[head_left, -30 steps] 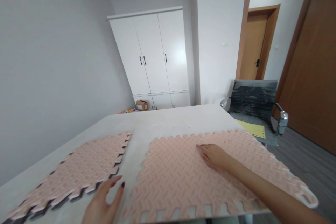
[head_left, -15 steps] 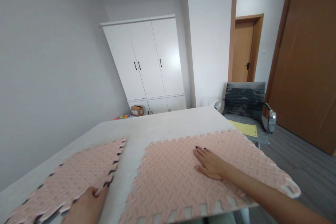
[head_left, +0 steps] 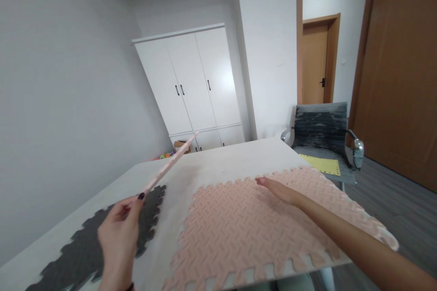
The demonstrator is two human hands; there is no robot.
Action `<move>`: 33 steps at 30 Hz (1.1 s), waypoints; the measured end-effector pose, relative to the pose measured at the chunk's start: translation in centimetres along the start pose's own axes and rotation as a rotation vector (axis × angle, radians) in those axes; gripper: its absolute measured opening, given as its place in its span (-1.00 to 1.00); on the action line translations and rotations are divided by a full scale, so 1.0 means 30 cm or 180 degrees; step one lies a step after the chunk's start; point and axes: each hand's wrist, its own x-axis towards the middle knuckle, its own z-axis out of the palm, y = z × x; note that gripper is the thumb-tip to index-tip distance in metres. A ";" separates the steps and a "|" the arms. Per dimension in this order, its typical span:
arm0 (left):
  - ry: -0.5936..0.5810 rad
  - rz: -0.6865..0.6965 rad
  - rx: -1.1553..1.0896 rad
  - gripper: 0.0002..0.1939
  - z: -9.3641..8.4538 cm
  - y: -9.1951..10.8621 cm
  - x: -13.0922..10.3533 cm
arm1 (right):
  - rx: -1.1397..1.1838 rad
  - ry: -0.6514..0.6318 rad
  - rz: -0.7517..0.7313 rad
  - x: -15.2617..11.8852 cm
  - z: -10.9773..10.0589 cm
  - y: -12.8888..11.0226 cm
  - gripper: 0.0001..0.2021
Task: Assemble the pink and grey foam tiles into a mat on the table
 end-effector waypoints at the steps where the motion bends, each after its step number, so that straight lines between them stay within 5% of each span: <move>1: -0.0252 0.0000 -0.0223 -0.66 0.055 0.054 -0.014 | 0.0406 0.0053 0.0075 0.007 -0.027 -0.010 -0.31; 7: -0.2124 0.0677 -0.0846 -0.71 0.397 0.283 -0.115 | 0.2200 0.0593 0.0287 0.008 -0.259 0.018 -0.27; 10: -0.2490 0.1016 -0.0874 -0.78 0.538 0.344 -0.134 | 0.2486 0.0973 0.0457 -0.011 -0.384 0.085 -0.38; 16: -0.2613 0.1452 -0.0706 -0.87 0.779 0.370 -0.126 | 0.2956 0.1400 0.0779 -0.045 -0.575 0.180 -0.45; 22: -0.2812 0.1477 -0.0095 -0.80 1.021 0.314 -0.190 | 0.0625 0.1671 0.1986 0.019 -0.633 0.339 -0.59; 25: -0.2936 0.1443 0.0322 -0.73 1.115 0.285 -0.221 | 0.0087 0.1727 0.2185 0.076 -0.648 0.416 -0.57; 33: -0.3248 0.1620 0.1048 -0.71 1.203 0.250 -0.214 | -0.1385 0.1670 0.2322 0.145 -0.681 0.556 -0.69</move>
